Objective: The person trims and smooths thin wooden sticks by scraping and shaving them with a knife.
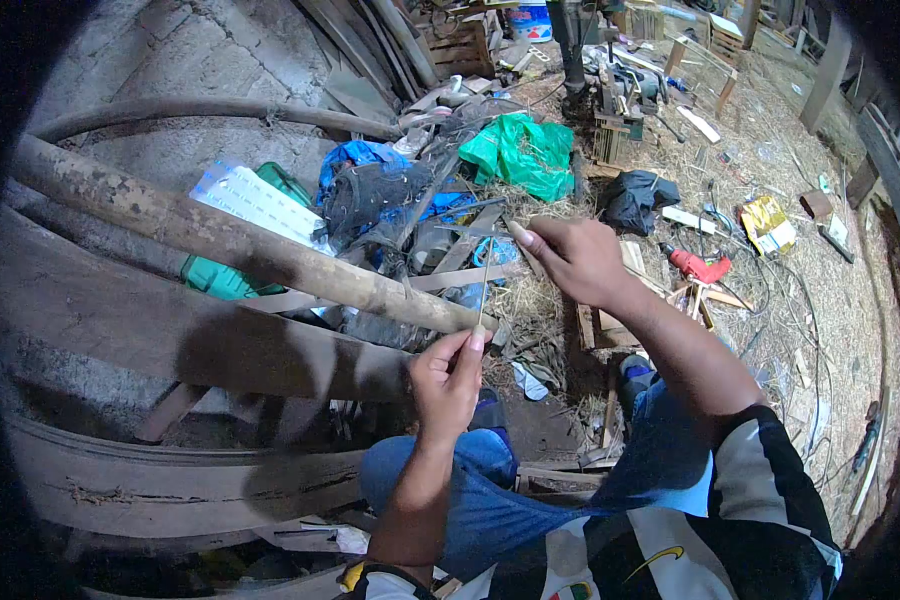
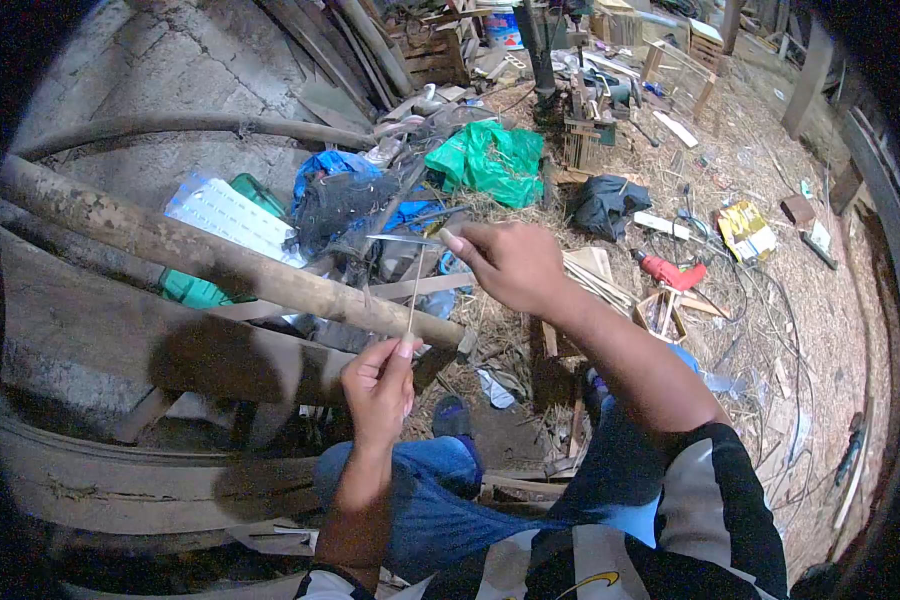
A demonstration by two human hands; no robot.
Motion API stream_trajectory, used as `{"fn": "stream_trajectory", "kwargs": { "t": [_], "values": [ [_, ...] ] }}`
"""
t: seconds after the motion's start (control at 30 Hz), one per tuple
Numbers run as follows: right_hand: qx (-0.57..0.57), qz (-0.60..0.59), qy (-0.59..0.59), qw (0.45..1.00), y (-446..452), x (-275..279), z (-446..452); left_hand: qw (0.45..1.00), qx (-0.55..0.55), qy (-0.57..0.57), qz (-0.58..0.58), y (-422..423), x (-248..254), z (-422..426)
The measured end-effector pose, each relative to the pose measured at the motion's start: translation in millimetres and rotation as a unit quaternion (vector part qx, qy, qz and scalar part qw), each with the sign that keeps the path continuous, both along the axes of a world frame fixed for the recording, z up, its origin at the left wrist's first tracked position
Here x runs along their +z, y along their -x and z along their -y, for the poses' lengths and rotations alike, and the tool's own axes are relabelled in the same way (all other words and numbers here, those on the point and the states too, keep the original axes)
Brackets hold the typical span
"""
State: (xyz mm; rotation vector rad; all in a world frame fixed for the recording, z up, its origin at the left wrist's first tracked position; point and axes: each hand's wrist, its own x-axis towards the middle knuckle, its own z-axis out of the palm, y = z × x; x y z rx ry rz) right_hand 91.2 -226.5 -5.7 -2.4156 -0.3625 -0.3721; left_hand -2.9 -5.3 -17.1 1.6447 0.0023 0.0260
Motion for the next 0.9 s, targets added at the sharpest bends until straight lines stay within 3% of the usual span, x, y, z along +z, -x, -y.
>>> {"fn": "stream_trajectory", "kwargs": {
  "t": [0.17,0.23,0.27,0.33,0.47,0.57,0.73,0.9],
  "values": [
    [-0.006,-0.004,-0.047,0.999,9,6,-3,1.000,0.010,-0.008,0.008,1,0,1],
    [0.041,-0.050,-0.164,0.984,13,7,-3,1.000,0.011,-0.017,0.020,0,-1,1],
    [0.041,-0.050,-0.163,0.984,14,5,-4,0.999,0.019,-0.019,0.032,0,-2,1],
    [0.066,-0.055,-0.276,0.957,16,2,-9,0.998,0.029,-0.022,0.043,0,-2,0],
    [0.087,-0.164,-0.340,0.922,17,4,-16,0.997,0.025,-0.050,0.052,3,2,6],
    [0.112,-0.189,-0.466,0.857,21,6,-25,0.995,0.004,-0.066,0.072,5,0,9],
    [0.088,-0.220,-0.490,0.839,22,-1,-27,0.998,-0.003,-0.010,0.060,4,-3,16],
    [0.132,-0.203,-0.455,0.857,26,-6,-32,0.997,-0.016,0.029,-0.068,1,12,19]
  ]
}}
